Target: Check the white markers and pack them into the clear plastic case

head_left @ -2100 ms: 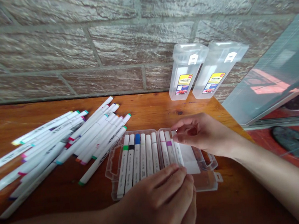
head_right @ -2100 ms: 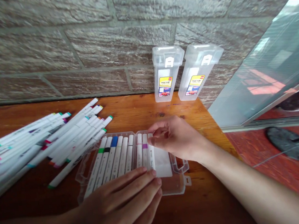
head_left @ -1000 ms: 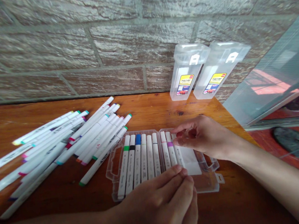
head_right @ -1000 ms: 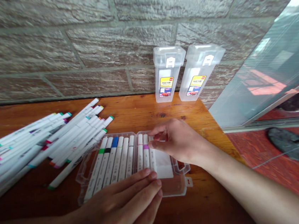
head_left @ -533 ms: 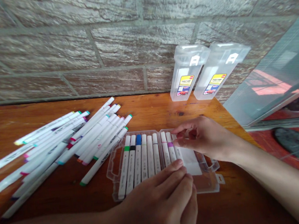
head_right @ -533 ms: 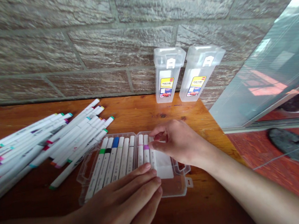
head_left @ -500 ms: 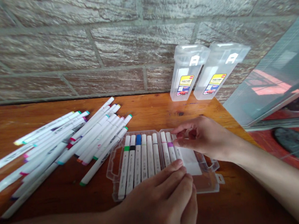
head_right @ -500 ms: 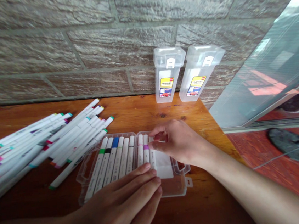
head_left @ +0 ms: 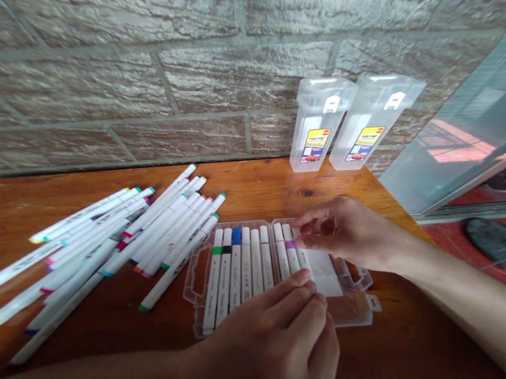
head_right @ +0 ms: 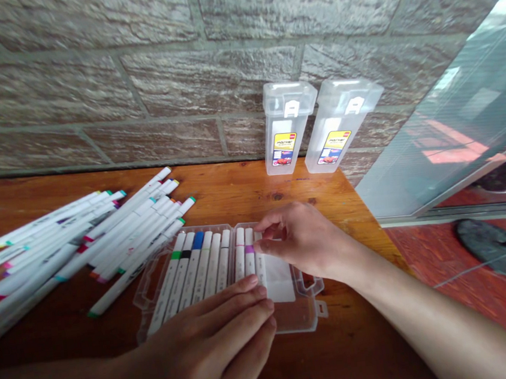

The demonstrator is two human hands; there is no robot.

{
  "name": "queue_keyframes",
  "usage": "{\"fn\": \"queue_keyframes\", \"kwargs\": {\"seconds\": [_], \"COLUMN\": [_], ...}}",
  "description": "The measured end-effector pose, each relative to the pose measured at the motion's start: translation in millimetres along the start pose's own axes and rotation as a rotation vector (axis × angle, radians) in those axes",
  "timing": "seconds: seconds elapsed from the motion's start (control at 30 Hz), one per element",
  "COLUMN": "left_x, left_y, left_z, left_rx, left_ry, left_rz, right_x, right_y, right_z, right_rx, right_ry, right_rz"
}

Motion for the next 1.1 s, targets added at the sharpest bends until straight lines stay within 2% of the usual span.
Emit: {"fn": "queue_keyframes", "kwargs": {"seconds": [0.3,0.53,0.8,1.0,1.1], "left_x": [-1,-1,-2,-3,-4], "left_y": [0.4,0.8,-1.7,-2.9,-2.4], "left_z": [-2,-3,-1,2,3], "left_rx": [-0.032,-0.007,0.012,-0.015,-0.044], "left_ry": [-0.012,-0.022,-0.044,-0.059,-0.051], "left_rz": [0.001,-0.008,-0.047,-0.050,-0.060], "right_x": [-6,-3,-6,0,6], "right_y": [1,0,-1,-1,2], "right_z": [1,0,7,9,9], "right_rx": [-0.019,-0.009,0.067,0.065,0.133], "right_ry": [-0.015,-0.013,0.017,-0.006,-0.039], "right_rz": [-0.012,0.007,0.186,0.092,0.012]}}
Point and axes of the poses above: each hand's wrist, its own z-axis away from the middle knuckle, its own y-axis out of the back of the hand, x = y × z, the point moved 2 cm from there along -z, towards the middle knuckle, and after that the axes turned 11 degrees about z, right-handed, at the moved point
